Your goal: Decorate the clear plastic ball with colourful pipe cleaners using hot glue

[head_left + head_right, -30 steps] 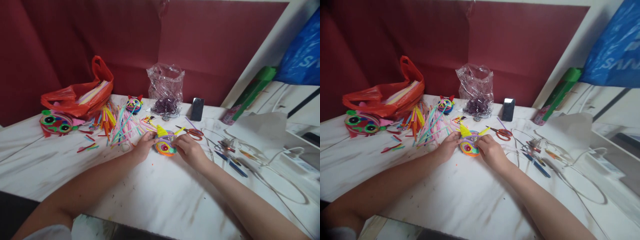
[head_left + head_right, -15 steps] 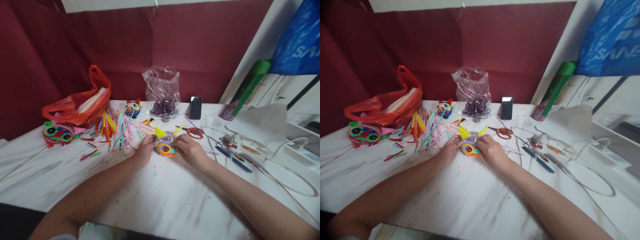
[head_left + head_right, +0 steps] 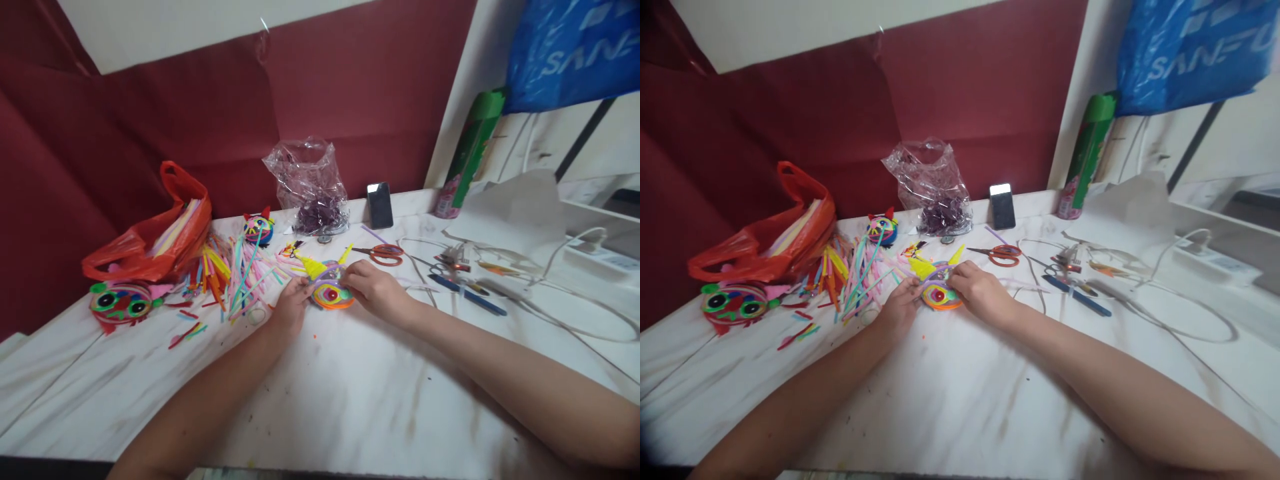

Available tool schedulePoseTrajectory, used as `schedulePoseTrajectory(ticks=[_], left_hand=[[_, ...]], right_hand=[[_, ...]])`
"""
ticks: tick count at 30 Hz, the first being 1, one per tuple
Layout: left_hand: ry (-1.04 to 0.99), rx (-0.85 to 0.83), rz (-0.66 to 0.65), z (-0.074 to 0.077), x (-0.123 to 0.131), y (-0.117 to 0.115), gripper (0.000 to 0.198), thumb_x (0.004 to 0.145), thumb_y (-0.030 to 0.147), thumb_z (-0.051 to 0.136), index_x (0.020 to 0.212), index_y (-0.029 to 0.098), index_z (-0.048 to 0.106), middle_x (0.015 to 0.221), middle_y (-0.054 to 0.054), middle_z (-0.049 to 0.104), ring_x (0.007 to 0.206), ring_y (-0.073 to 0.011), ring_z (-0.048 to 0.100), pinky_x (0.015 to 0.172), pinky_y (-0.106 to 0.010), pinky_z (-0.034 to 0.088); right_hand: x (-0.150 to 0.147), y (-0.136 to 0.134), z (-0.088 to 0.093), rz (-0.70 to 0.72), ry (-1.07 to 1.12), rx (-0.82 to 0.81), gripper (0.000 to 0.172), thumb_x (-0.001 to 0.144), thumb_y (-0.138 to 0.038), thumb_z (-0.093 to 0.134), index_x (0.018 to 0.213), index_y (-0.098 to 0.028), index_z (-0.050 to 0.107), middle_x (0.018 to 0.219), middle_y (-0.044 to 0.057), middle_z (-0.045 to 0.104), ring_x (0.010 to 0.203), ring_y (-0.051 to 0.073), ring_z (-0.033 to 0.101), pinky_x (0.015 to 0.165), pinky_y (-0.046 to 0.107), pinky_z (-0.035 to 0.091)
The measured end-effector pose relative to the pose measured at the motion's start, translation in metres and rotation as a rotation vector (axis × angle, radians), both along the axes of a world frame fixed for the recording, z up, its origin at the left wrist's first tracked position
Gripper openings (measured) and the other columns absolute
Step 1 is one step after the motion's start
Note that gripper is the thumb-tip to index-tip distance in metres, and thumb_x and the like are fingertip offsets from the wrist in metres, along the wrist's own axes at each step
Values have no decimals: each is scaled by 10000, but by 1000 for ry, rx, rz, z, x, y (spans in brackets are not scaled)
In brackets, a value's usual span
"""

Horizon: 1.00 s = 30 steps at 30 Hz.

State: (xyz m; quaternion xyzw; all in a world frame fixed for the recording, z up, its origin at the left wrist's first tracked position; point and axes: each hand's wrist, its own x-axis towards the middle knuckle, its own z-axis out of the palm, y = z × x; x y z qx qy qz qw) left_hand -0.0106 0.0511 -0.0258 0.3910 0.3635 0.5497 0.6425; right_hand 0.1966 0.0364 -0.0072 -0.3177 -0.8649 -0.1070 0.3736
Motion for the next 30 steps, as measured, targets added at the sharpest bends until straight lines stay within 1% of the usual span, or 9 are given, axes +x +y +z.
schedulePoseTrajectory(ticks=[3, 8, 12, 16, 20, 23, 25, 27, 30], left_hand=[[15, 19, 9, -2, 0, 0, 287, 615, 222, 789, 762, 172, 547, 734, 23, 609, 712, -121, 578, 705, -250, 442], [80, 124, 51, -9, -1, 3, 272, 711, 388, 733, 790, 172, 587, 811, -7, 623, 773, -147, 578, 734, -276, 450], [265, 241, 168, -12, -5, 4, 256, 708, 368, 717, 853, 177, 629, 863, -21, 653, 832, -164, 587, 794, -289, 450], [462, 347, 269, -4, -7, -2, 212, 708, 345, 688, 838, 179, 656, 833, -24, 659, 794, -159, 583, 754, -276, 449], [532, 390, 240, 7, -5, -13, 224, 730, 383, 650, 793, 171, 685, 675, 1, 604, 647, -133, 529, 625, -258, 416], [489, 322, 127, 12, -2, -22, 286, 734, 436, 647, 776, 156, 691, 563, 21, 543, 548, -115, 473, 550, -254, 381], [433, 294, 65, 14, 0, -28, 331, 739, 459, 655, 841, 148, 698, 578, 12, 569, 543, -115, 481, 541, -255, 381], [377, 303, 49, 18, 1, -34, 349, 758, 468, 653, 883, 145, 697, 588, 8, 579, 548, -113, 486, 552, -255, 386], [267, 294, 10, 25, 0, -40, 332, 769, 474, 661, 808, 145, 683, 576, 7, 566, 551, -105, 480, 567, -251, 381]], right_hand=[[1, 0, 0, -11, -14, -29, 211, 935, -129, 460, 951, -174, 665, 920, 115, 652, 894, 214, 601, 726, 317, 529], [2, 1, -1, -46, 6, -58, 207, 934, -131, 446, 910, -173, 648, 932, 121, 652, 901, 219, 600, 736, 325, 526], [4, 4, -2, -50, 45, -86, 194, 925, -121, 449, 891, -185, 630, 918, 112, 651, 879, 217, 605, 736, 329, 524], [6, 9, -5, -44, 76, -86, 192, 927, -130, 444, 898, -185, 626, 928, 119, 649, 882, 222, 616, 732, 336, 531], [8, 9, -2, -27, 142, -63, 197, 931, -141, 436, 905, -186, 626, 881, 109, 653, 827, 213, 629, 696, 334, 533], [3, 0, 7, 14, 269, -78, 168, 913, -152, 466, 890, -189, 628, 854, 96, 661, 800, 201, 645, 687, 324, 536], [-6, -10, 11, 49, 353, -206, 146, 883, -151, 494, 864, -201, 629, 811, 65, 662, 739, 177, 650, 649, 295, 532], [-16, -21, 11, 94, 414, -438, 128, 861, -165, 504, 838, -207, 624, 732, 26, 645, 618, 149, 633, 568, 268, 515], [-29, -31, 5, 185, 479, -786, 103, 852, -219, 505, 806, -201, 596, 591, -19, 593, 480, 132, 584, 473, 249, 480]])
